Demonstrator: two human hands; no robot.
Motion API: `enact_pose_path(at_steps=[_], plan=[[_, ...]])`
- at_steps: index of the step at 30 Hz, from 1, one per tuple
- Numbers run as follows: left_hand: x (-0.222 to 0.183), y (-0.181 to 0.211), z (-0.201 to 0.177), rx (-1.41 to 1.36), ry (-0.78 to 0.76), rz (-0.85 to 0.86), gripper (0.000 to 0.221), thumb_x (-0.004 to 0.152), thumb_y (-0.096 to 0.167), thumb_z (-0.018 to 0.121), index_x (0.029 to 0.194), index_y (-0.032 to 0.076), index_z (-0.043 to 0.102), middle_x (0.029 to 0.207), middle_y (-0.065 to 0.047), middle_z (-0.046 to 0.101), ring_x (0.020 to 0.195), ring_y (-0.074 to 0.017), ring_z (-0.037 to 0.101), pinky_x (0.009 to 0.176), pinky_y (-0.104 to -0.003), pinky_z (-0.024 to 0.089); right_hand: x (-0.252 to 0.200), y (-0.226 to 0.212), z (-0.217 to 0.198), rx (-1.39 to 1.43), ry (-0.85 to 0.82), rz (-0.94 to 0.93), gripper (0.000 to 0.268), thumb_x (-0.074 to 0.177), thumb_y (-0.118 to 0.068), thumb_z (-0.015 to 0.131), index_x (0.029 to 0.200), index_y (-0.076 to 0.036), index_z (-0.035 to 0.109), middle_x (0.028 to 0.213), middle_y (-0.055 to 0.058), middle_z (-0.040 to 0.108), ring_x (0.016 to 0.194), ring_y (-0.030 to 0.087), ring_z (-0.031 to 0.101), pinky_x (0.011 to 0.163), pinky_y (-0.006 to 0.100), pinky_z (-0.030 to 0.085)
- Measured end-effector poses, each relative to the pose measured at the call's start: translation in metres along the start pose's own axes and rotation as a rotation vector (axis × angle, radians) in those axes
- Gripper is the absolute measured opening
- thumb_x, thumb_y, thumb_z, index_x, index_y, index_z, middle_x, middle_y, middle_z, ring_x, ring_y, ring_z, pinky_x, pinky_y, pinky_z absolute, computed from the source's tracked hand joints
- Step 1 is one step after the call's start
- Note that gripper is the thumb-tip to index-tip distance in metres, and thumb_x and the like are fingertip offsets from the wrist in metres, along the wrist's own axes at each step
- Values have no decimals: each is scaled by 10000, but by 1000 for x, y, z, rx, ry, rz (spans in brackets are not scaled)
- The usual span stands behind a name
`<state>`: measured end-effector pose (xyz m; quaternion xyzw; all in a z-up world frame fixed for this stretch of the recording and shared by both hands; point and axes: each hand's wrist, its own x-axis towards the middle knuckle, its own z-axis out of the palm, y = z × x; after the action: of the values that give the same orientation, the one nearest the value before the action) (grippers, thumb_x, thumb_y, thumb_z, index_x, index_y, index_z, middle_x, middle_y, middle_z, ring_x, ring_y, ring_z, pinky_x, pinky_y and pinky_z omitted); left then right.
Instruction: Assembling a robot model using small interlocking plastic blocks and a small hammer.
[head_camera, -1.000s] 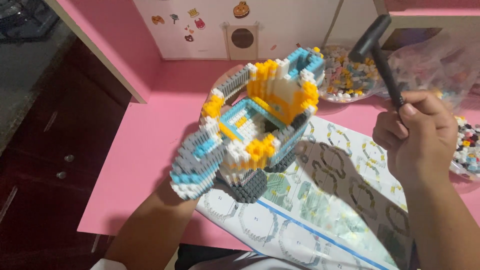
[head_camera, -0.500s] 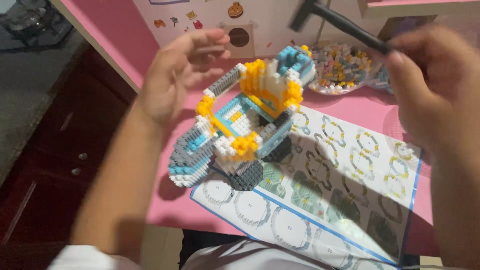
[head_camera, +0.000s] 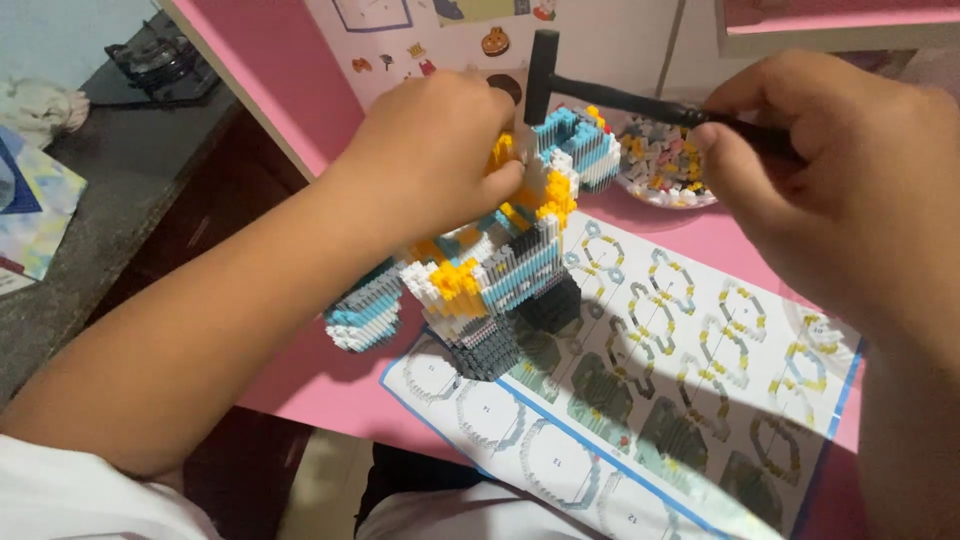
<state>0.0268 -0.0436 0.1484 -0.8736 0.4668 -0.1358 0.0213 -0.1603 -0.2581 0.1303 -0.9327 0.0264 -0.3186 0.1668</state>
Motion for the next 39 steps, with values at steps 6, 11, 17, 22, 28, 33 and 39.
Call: enact_pose_path(at_steps=[6,11,17,22,28,33,39], plan=[[10,-17,3,119,-80,171,475,1057,514,745,821,119,627,760,-4,601,710,-182,575,573,-304,508,1,15,10,-44,45,-108,77,1247,-24,754,1201,39,751,942,114,763,774,208,678,650,358,453],[29,-56,37,97,272,513,349,976,400,809,903,68,731,813,-69,708,737,-259,666,607,-397,524,-6,23,17,-75,95,-165,40,1233,16,789,1257,29,760,917,97,718,787,204,640,729,362,459],[35,-52,40,36,291,634,333,978,383,825,913,59,782,777,-91,700,701,-252,666,591,-353,531,-11,16,18,-145,122,-126,152,1181,-74,783,1328,-33,779,954,44,740,864,199,699,783,384,511],[22,-45,31,-61,364,557,340,850,343,925,870,86,703,765,-25,668,692,-187,627,564,-310,491,-12,3,7,-5,45,-133,104,1148,80,705,1246,109,692,889,190,625,736,253,566,659,385,414],[11,-36,22,-172,429,469,727,765,307,1028,1078,91,408,637,-27,607,537,-234,615,485,-353,419,-16,-7,11,232,118,-38,128,1191,126,616,1308,119,666,963,175,596,800,195,521,703,307,394],[18,-39,30,-63,449,505,716,753,344,987,1102,74,424,671,-39,501,492,-271,528,428,-382,418,-19,-24,6,165,143,-35,56,1244,162,656,1292,146,632,871,180,568,712,204,502,628,331,352],[17,-38,31,-50,484,483,694,794,364,952,1092,69,399,671,-62,406,469,-302,471,409,-399,377,-23,-24,6,178,171,-64,108,1240,190,643,1332,217,591,1034,284,627,929,289,672,776,345,497]])
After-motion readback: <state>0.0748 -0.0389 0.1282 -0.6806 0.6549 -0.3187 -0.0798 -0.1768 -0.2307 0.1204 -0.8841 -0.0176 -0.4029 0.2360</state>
